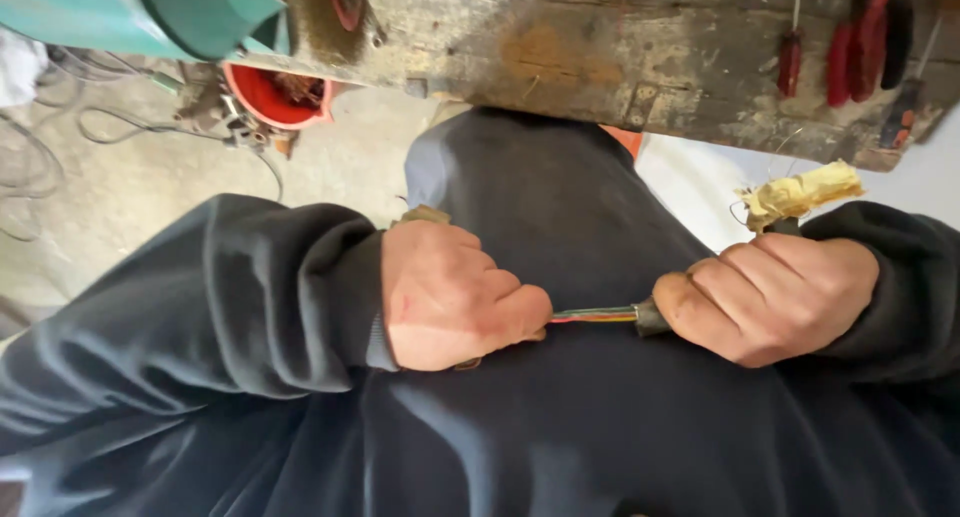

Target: Stripping insulation from electrical wires using pliers and sorting copper at a workbench.

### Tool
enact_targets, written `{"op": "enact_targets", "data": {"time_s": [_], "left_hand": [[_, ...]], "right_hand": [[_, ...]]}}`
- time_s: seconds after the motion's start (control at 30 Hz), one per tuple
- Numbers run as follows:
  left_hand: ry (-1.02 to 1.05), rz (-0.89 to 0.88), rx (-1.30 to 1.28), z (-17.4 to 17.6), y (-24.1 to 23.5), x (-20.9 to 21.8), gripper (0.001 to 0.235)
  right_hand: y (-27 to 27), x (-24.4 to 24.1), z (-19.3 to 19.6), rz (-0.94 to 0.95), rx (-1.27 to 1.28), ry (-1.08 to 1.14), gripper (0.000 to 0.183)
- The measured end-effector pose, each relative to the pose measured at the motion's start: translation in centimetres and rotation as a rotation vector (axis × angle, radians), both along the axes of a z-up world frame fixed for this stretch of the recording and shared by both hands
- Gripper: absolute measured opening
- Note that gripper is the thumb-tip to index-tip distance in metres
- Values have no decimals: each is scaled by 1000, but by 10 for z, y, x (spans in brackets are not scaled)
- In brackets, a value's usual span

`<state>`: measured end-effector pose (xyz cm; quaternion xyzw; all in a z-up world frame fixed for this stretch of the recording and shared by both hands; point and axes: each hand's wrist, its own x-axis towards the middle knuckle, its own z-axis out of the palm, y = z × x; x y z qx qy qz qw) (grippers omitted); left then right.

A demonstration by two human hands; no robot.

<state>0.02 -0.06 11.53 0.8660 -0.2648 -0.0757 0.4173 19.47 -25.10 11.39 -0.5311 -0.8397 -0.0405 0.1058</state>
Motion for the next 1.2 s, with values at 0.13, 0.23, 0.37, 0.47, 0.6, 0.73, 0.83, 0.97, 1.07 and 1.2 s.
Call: {"op": "enact_targets", "data": {"time_s": [0.13, 0.23, 0.37, 0.47, 0.6, 0.73, 0.83, 0.97, 1.07, 1.2], "left_hand": [[-93, 22, -13, 1, 8, 0, 22], [-193, 77, 99, -9, 14, 3, 19], [-284, 186, 386, -20, 19, -2, 12], [-331, 221, 438, -30, 21, -7, 15], [-372, 234, 515, -41, 18, -10, 11], [-393, 234, 529, -50, 14, -8, 20], [-376, 301, 519, -70, 1, -3, 25], [-314, 421, 403, -101, -10, 5, 22], [-129, 611, 227, -135, -22, 8, 20], [114, 640, -178, -127, -31, 30, 57]], "right_hand": [[1, 7, -10, 68, 37, 33, 6], [3, 17, -29, 67, 134, 13, 15], [12, 35, -56, 34, 408, -180, 35], [-1, 49, -90, -206, 460, 26, 41], [-15, 38, -124, -462, 189, 326, 67], [-4, 13, -164, -611, -137, 1390, 65], [13, -10, -180, -401, -173, 2044, 62], [22, -22, -194, -210, 137, 2312, 55], [18, -18, -199, -270, 228, 2347, 49], [22, -18, -186, -317, 70, 2228, 44]]}}
